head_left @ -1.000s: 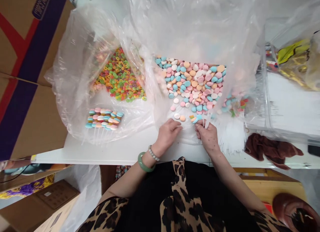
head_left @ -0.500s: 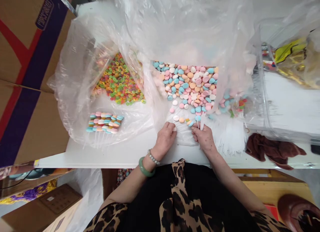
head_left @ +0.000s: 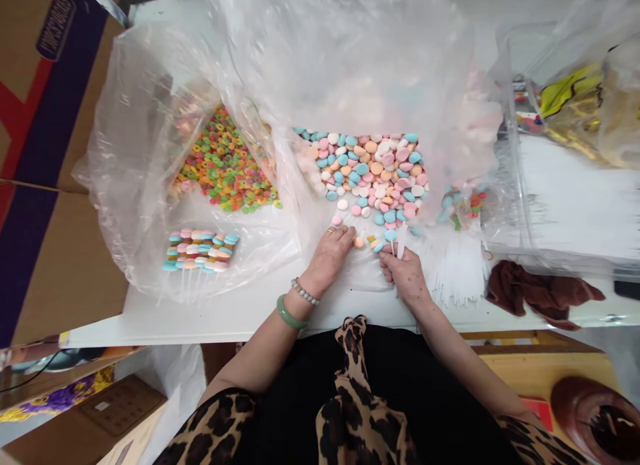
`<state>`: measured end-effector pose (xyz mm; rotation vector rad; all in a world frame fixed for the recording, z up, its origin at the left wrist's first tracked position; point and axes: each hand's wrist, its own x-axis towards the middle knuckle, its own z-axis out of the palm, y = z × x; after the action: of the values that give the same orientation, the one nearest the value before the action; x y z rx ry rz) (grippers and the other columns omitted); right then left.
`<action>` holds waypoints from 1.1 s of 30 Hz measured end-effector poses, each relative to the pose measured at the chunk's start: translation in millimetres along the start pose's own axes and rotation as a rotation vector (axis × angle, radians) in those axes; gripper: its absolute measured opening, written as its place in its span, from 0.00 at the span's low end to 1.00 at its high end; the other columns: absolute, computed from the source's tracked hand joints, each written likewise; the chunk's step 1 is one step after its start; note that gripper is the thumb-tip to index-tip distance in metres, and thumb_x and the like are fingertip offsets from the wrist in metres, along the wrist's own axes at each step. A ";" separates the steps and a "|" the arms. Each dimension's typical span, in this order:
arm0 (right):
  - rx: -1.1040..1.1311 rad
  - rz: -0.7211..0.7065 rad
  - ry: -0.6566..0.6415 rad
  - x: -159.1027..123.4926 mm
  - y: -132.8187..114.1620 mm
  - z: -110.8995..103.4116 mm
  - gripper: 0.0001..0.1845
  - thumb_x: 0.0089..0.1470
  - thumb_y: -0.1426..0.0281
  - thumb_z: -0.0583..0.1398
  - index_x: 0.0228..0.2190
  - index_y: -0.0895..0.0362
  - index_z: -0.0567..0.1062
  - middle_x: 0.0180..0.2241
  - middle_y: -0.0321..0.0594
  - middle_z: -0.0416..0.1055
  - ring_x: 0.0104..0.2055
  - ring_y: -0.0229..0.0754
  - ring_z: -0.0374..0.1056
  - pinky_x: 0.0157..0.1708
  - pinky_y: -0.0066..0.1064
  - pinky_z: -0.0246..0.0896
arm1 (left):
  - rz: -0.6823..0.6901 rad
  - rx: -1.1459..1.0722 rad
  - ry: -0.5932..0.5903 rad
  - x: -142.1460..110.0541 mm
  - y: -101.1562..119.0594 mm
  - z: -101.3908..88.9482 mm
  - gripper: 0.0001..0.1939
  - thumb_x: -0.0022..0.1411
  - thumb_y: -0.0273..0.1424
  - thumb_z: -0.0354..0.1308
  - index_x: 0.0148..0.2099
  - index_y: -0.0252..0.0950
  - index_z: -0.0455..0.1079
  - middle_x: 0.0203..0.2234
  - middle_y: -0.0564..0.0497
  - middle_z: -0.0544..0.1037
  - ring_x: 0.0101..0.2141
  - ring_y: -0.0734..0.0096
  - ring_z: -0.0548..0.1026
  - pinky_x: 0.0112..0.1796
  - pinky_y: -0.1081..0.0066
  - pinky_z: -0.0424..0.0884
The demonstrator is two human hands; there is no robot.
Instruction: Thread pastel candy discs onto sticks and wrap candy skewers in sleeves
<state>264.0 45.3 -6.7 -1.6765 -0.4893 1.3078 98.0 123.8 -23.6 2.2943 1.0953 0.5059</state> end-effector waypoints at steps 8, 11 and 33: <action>-0.170 -0.091 -0.043 -11.7 -6.1 2.0 0.10 0.44 0.62 0.60 0.27 0.56 0.71 0.18 0.30 0.64 0.15 0.34 0.54 0.14 0.27 0.50 | -0.376 -0.522 0.198 0.7 -2.8 -16.5 0.16 0.59 0.30 0.58 0.50 0.40 0.74 0.35 0.47 0.75 0.37 0.66 0.71 0.41 0.66 0.69; -0.370 -0.252 -0.052 -19.2 -9.2 -1.1 0.09 0.48 0.62 0.58 0.25 0.55 0.72 0.19 0.32 0.65 0.19 0.37 0.59 0.19 0.28 0.54 | -0.627 -1.077 0.191 3.9 -2.2 -31.9 0.16 0.53 0.32 0.64 0.46 0.38 0.75 0.32 0.50 0.76 0.26 0.76 0.69 0.28 0.74 0.66; -0.673 -0.549 -0.173 -19.5 -10.4 5.7 0.09 0.55 0.67 0.55 0.27 0.54 0.73 0.25 0.36 0.71 0.29 0.42 0.66 0.32 0.29 0.59 | -0.632 -1.086 0.075 -5.3 5.2 -33.0 0.18 0.56 0.35 0.62 0.47 0.33 0.75 0.21 0.55 0.70 0.24 0.78 0.66 0.28 0.74 0.63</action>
<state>254.2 38.0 12.6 -1.7579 -1.5057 0.9202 80.1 127.0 4.9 0.9471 1.1054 0.6883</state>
